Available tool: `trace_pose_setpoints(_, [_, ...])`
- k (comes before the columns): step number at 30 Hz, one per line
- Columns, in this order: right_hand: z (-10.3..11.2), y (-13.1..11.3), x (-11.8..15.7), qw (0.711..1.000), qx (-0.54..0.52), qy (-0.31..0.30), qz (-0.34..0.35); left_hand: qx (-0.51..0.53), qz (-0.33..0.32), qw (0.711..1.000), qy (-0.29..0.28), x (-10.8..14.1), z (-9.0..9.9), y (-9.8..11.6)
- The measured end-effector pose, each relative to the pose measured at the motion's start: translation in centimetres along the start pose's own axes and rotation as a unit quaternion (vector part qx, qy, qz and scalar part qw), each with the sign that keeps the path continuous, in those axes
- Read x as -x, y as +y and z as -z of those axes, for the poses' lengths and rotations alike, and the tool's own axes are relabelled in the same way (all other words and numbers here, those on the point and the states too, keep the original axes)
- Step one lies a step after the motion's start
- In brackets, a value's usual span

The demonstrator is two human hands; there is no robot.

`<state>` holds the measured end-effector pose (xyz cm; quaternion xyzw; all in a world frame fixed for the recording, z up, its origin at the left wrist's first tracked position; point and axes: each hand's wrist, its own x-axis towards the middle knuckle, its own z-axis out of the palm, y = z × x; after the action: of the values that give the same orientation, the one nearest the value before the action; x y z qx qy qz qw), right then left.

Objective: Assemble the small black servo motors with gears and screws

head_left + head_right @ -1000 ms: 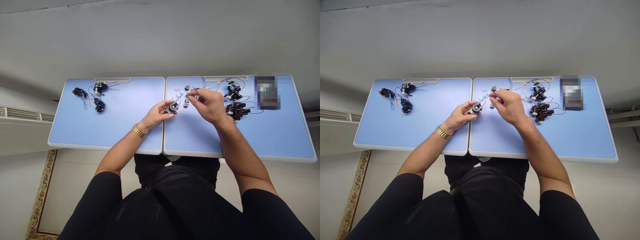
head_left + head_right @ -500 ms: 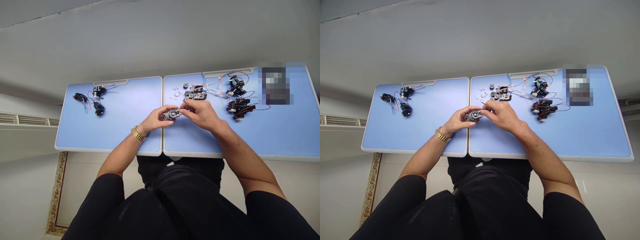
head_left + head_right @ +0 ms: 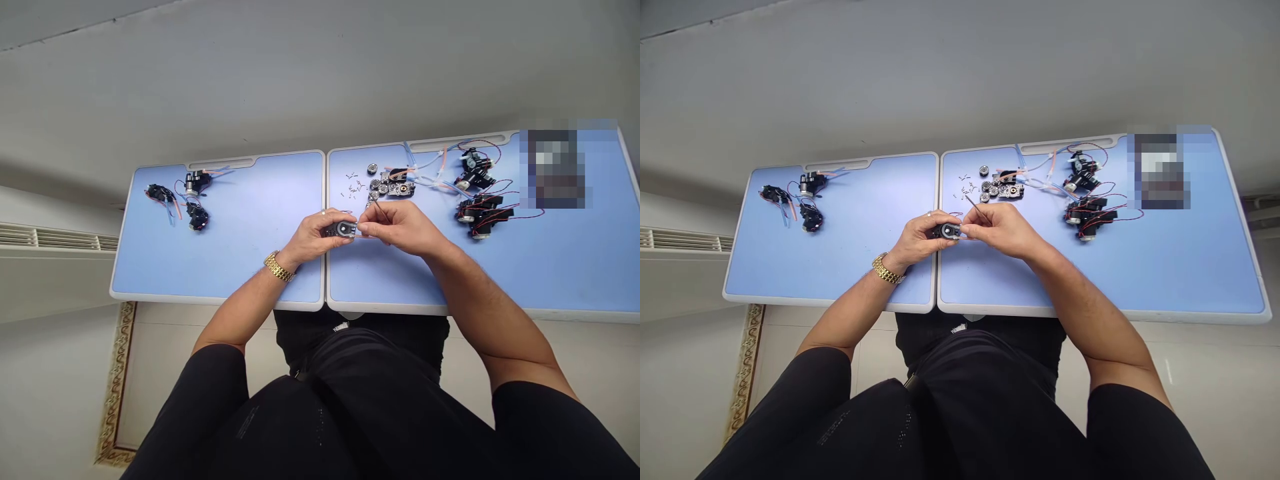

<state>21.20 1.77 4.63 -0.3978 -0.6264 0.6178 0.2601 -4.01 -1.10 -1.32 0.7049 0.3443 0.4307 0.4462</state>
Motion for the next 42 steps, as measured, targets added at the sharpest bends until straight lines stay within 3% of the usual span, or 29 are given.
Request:
trace_pose_setpoints(12, [-0.4, 0.8, -0.2, 0.999, -0.039, 0.003, -0.028, -0.001, 0.023, 1.0, -0.009, 0.0, 0.0, 0.1])
trace_pose_setpoints(21, [-0.7, 0.8, -0.1, 0.999, -0.034, 0.017, 0.011, 0.056, 0.076, 0.996, 0.0, 0.0, -0.1, 0.5])
trace_pose_setpoints(31, [-0.8, 0.8, -0.1, 0.996, -0.083, -0.003, -0.015, 0.034, 0.053, 0.998, -0.005, 0.2, -0.2, 0.4])
trace_pose_setpoints(42, [-1.1, 0.5, -0.2, 0.995, -0.103, 0.006, -0.004, 0.066, 0.091, 0.994, 0.008, 0.1, -0.3, 1.0])
